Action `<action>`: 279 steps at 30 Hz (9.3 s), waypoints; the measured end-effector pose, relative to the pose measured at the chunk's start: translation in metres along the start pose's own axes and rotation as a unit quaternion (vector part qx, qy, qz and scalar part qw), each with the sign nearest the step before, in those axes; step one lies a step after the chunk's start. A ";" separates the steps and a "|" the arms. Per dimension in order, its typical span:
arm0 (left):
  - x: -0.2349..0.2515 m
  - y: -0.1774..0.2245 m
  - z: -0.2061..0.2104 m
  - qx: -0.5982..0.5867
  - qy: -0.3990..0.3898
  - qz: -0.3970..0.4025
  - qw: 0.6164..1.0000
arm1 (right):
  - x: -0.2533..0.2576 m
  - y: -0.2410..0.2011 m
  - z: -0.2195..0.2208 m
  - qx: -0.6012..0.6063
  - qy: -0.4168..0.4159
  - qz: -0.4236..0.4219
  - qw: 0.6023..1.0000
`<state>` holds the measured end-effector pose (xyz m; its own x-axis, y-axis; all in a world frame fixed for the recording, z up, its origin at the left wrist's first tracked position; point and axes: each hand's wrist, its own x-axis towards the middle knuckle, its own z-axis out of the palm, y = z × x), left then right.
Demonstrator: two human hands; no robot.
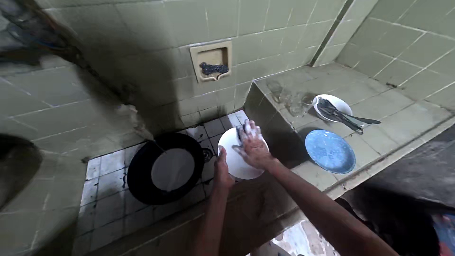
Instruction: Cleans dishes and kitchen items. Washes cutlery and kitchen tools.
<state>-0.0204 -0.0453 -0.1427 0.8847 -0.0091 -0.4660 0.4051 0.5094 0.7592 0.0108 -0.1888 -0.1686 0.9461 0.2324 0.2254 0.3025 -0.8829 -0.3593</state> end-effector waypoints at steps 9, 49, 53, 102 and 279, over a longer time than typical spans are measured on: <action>0.016 0.013 -0.068 0.043 0.019 0.011 0.999 | -0.005 -0.014 0.041 0.017 -0.110 -0.061 0.992; 0.019 0.064 -0.113 0.176 -0.026 -0.083 0.981 | 0.009 -0.025 -0.005 -0.085 0.081 -0.437 0.892; 0.006 0.051 -0.107 0.043 -0.058 0.069 0.995 | 0.011 -0.049 -0.027 0.024 0.052 -0.385 0.921; -0.038 0.010 -0.035 0.225 0.058 0.347 0.908 | 0.062 -0.060 0.009 0.408 0.148 0.253 0.865; 0.015 0.059 -0.113 0.045 0.152 0.002 0.987 | -0.001 -0.103 0.046 0.135 -0.252 -0.252 0.925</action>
<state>-0.0092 0.0815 -0.1565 0.7823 0.2579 -0.5669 0.4328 0.4296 0.7926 -0.0155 -0.0796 -0.1735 0.5905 0.8071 0.0004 0.6733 -0.4923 -0.5517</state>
